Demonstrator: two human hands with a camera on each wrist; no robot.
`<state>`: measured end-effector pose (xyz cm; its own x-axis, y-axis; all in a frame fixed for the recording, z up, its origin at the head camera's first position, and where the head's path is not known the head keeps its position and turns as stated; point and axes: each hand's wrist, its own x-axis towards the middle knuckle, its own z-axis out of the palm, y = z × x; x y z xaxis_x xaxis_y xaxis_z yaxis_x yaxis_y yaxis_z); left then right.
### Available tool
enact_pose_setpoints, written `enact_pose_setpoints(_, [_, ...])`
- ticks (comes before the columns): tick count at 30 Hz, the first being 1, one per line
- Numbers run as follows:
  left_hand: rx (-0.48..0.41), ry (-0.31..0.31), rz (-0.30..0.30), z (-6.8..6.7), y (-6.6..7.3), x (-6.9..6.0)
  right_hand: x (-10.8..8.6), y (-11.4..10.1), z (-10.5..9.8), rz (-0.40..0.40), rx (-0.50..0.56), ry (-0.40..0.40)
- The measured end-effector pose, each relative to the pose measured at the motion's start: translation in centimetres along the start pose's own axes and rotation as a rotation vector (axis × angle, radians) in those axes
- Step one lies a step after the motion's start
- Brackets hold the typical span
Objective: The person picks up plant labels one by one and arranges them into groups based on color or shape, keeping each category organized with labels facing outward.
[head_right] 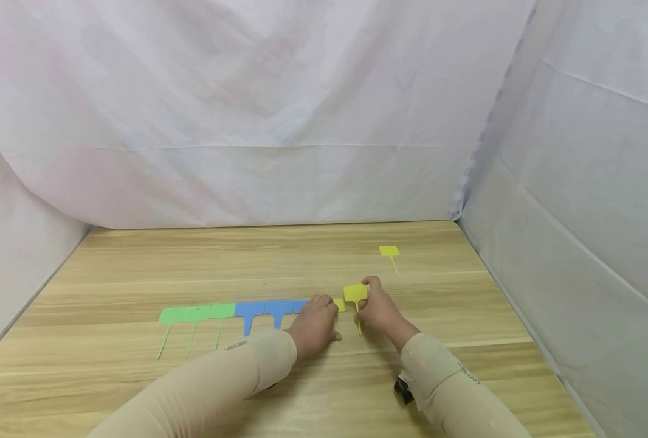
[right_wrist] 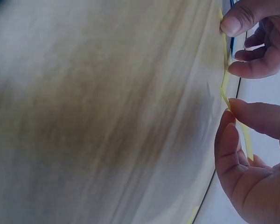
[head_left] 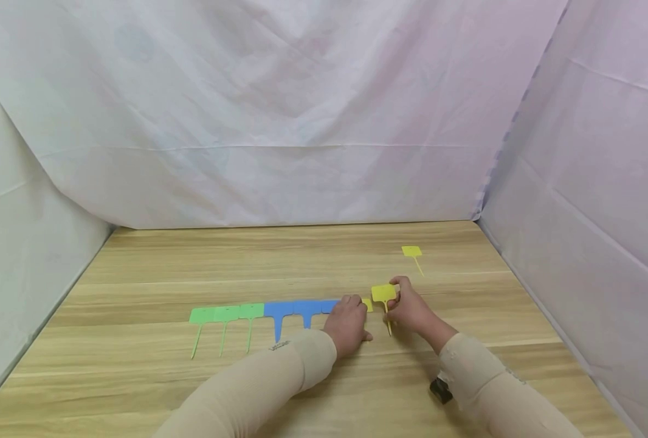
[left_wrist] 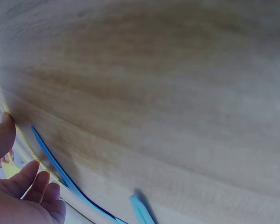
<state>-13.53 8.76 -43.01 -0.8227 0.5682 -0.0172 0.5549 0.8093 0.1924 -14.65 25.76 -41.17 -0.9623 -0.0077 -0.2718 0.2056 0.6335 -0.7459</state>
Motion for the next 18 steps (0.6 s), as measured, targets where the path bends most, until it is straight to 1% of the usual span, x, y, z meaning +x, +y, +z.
enact_pose_setpoints(8, [0.005,-0.013,-0.006,-0.44,0.10,-0.03,-0.30,0.31,0.13,0.010,-0.054,-0.002])
enact_pose_setpoints(18, [-0.006,-0.009,-0.001,-0.80,0.16,-0.22,-0.62,0.59,0.40,-0.018,-0.112,0.006])
